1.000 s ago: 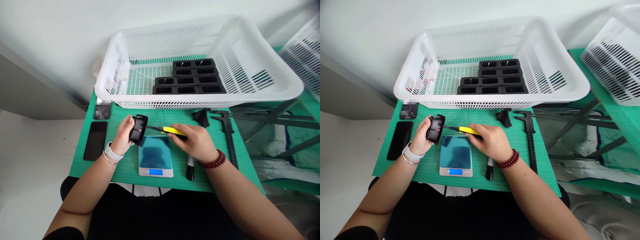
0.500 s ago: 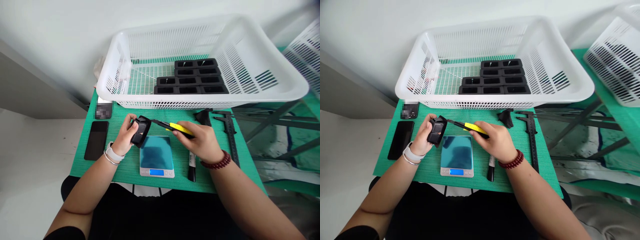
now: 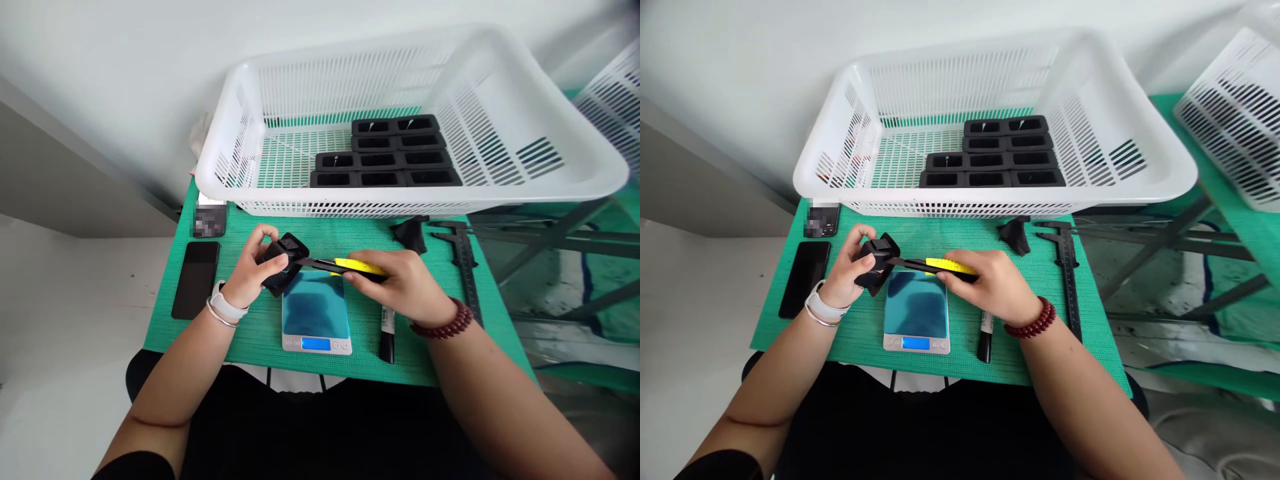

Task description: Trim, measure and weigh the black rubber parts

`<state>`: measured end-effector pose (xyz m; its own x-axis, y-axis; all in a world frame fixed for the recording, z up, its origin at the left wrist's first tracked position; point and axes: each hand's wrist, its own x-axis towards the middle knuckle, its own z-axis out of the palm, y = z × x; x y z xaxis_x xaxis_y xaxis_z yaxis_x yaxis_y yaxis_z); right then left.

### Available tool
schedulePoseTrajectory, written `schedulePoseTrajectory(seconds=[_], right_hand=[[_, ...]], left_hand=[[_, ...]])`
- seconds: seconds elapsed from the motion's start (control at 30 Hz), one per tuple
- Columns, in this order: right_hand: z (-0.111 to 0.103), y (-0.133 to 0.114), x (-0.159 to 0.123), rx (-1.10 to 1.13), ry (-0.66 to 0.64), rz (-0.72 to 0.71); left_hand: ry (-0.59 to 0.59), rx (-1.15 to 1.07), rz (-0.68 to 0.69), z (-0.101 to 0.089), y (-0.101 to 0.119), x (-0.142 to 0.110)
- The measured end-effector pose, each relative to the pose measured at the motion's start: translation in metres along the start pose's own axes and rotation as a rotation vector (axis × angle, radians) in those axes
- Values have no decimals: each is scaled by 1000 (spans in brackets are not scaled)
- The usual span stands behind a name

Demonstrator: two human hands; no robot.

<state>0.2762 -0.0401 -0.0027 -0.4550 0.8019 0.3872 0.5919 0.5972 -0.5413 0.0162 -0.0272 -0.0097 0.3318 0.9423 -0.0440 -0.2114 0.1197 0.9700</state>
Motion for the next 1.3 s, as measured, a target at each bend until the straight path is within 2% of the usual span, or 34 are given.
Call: schedulePoseTrajectory(seconds=[0.2, 0.4, 0.57, 0.7, 0.8, 1.0, 1.2, 1.3], right_hand=[[2, 2, -2, -136, 67, 33], [2, 3, -5, -184, 68, -29], [1, 3, -4, -269, 110, 80], [1, 2, -3, -197, 85, 62], [2, 2, -2, -169, 50, 49], [3, 4, -1, -211, 67, 142], [3, 5, -1, -58, -12, 117], [2, 5, 0, -78, 8, 142]], left_hand=[[76, 45, -7, -3, 1, 2], [121, 30, -36, -4, 1, 4], [127, 30, -45, -4, 3, 4], [101, 41, -13, -4, 3, 4], [135, 56, -3, -4, 3, 5], [175, 11, -40, -3, 3, 7], [177, 32, -6, -3, 5, 7], [168, 35, -11, -6, 4, 7]])
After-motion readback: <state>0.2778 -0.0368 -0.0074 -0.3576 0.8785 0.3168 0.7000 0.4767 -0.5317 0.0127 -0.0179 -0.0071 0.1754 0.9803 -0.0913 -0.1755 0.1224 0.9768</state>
